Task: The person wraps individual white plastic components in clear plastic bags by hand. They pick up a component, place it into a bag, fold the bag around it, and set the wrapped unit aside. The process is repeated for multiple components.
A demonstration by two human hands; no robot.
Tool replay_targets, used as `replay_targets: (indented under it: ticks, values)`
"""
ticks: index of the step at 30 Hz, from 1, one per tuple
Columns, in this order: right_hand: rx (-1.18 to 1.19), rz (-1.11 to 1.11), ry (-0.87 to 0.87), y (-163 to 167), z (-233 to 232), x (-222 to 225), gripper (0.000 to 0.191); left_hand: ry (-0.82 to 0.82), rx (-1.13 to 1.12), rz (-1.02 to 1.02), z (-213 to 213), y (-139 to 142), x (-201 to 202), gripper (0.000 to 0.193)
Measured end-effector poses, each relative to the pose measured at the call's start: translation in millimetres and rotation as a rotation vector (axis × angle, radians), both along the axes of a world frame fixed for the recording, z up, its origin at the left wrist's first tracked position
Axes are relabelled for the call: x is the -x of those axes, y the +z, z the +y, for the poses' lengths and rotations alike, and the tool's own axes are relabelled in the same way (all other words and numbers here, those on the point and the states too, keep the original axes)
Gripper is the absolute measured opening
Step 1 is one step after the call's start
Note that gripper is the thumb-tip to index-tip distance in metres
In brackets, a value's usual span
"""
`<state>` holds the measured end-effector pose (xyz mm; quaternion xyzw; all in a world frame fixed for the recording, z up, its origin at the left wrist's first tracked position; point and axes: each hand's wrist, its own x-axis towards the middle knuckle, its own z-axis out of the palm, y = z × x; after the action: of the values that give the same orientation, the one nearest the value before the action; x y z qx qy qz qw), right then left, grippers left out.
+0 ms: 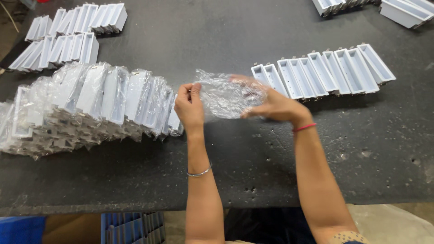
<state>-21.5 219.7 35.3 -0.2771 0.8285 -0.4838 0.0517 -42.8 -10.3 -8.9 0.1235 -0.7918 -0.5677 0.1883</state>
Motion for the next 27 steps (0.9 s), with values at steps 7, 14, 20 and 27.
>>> replay_targets:
  ticks: [7,14,20,27]
  values:
    - [0.111,-0.11,0.029,16.9,29.1,-9.7,0.101,-0.012,0.02,0.161,-0.9,-1.5,-1.1,0.024]
    - [-0.173,-0.051,-0.065,20.2,29.4,-15.1,0.105,0.106,0.395,0.248,8.5,15.2,-9.2,0.03]
    - [-0.288,0.04,-0.16,7.3,6.6,-6.4,0.095,-0.402,0.353,0.554,54.7,28.0,-27.1,0.063]
    - [-0.296,0.058,-0.48,10.3,33.4,-10.7,0.036,-0.271,0.35,0.361,64.9,14.4,-26.4,0.036]
